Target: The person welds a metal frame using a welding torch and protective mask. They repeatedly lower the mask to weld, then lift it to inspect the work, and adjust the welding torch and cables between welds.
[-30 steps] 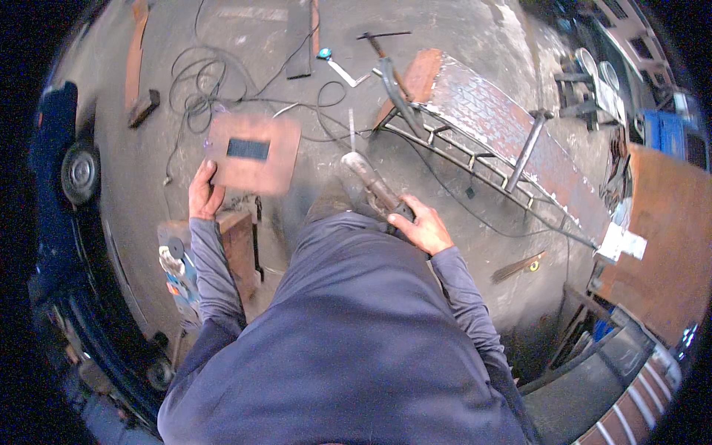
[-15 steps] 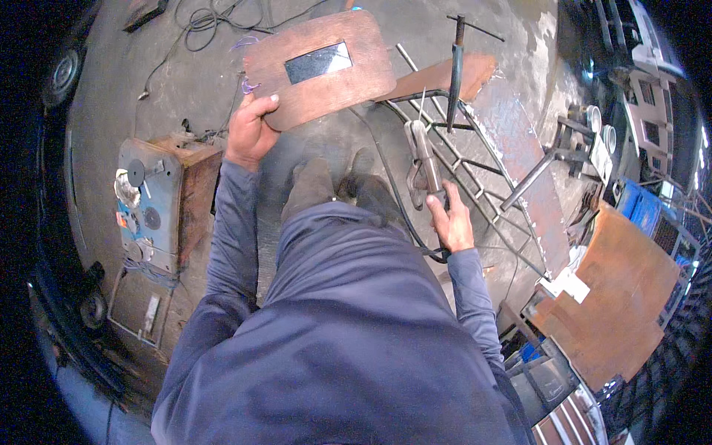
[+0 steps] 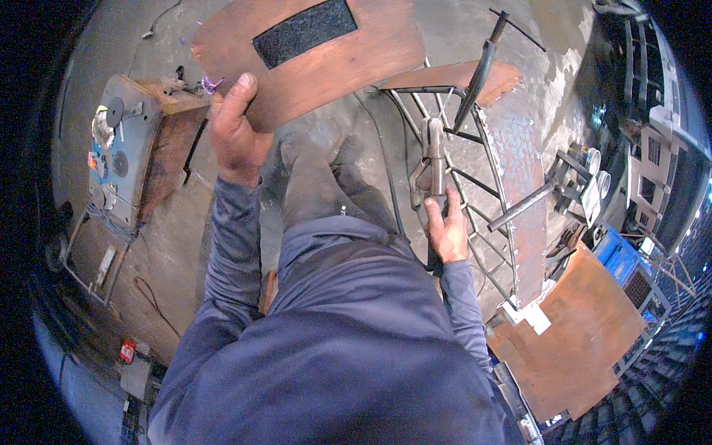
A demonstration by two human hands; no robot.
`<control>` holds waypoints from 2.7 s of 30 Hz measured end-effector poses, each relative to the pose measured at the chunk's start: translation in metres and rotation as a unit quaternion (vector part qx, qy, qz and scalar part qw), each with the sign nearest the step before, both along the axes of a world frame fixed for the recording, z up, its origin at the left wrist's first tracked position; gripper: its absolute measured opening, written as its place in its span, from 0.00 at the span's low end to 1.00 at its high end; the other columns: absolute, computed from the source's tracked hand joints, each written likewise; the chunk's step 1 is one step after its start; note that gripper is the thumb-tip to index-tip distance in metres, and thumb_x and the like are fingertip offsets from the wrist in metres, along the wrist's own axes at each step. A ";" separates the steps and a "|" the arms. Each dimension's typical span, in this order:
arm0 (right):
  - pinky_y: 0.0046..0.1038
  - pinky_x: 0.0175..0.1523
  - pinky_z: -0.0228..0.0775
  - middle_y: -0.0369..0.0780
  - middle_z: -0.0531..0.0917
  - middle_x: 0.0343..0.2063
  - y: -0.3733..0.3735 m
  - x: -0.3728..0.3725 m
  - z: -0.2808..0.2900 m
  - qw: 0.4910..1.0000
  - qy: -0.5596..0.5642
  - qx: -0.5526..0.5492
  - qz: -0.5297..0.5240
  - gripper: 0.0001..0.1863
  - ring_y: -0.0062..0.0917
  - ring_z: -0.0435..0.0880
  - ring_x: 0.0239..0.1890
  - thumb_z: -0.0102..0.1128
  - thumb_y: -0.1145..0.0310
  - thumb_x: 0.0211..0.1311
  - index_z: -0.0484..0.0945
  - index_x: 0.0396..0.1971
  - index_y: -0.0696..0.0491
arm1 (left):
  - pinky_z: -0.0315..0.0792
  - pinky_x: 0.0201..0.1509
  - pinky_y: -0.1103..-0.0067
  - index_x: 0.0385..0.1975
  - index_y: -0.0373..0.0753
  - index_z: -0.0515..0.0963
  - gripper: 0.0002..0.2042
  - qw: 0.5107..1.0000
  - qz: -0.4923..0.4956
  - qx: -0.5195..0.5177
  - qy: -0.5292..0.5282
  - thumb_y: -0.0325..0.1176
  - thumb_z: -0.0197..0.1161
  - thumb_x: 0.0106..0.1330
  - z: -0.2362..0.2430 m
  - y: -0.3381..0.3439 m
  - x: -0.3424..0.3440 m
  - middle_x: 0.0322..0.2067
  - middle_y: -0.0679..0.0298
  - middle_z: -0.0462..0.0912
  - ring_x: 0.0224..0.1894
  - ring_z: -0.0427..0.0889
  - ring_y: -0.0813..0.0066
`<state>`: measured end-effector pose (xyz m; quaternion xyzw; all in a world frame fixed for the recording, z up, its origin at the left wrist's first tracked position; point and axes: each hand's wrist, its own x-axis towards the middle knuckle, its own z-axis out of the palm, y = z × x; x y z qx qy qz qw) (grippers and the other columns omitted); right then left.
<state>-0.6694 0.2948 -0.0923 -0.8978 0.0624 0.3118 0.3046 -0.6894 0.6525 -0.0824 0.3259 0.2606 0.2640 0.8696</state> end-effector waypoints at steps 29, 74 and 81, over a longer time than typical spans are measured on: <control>0.23 0.22 0.69 0.39 0.78 0.29 0.005 0.009 -0.002 1.000 -0.010 -0.003 -0.025 0.28 0.19 0.76 0.18 0.56 0.63 0.66 0.62 0.61 0.59 | 0.74 0.49 0.75 0.50 0.35 0.73 0.17 0.992 -0.041 -0.009 -0.117 0.28 0.63 0.61 0.009 -0.032 0.013 0.43 0.61 0.81 0.43 0.81 0.72; 0.23 0.24 0.70 0.37 0.75 0.23 -0.012 0.017 -0.011 0.995 0.012 0.083 -0.051 0.29 0.20 0.75 0.19 0.57 0.61 0.65 0.60 0.62 0.55 | 0.71 0.55 0.72 0.56 0.31 0.68 0.24 0.991 -0.128 0.028 -0.028 0.25 0.63 0.57 0.016 -0.064 0.010 0.48 0.57 0.78 0.49 0.77 0.70; 0.33 0.55 0.67 0.52 0.79 0.45 -0.043 -0.011 0.011 0.982 -0.065 0.127 0.123 0.28 0.41 0.79 0.49 0.64 0.63 0.56 0.69 0.55 0.62 | 0.72 0.54 0.69 0.50 0.36 0.73 0.15 0.999 0.030 0.027 -0.027 0.28 0.56 0.64 0.016 -0.036 0.010 0.46 0.58 0.78 0.47 0.78 0.66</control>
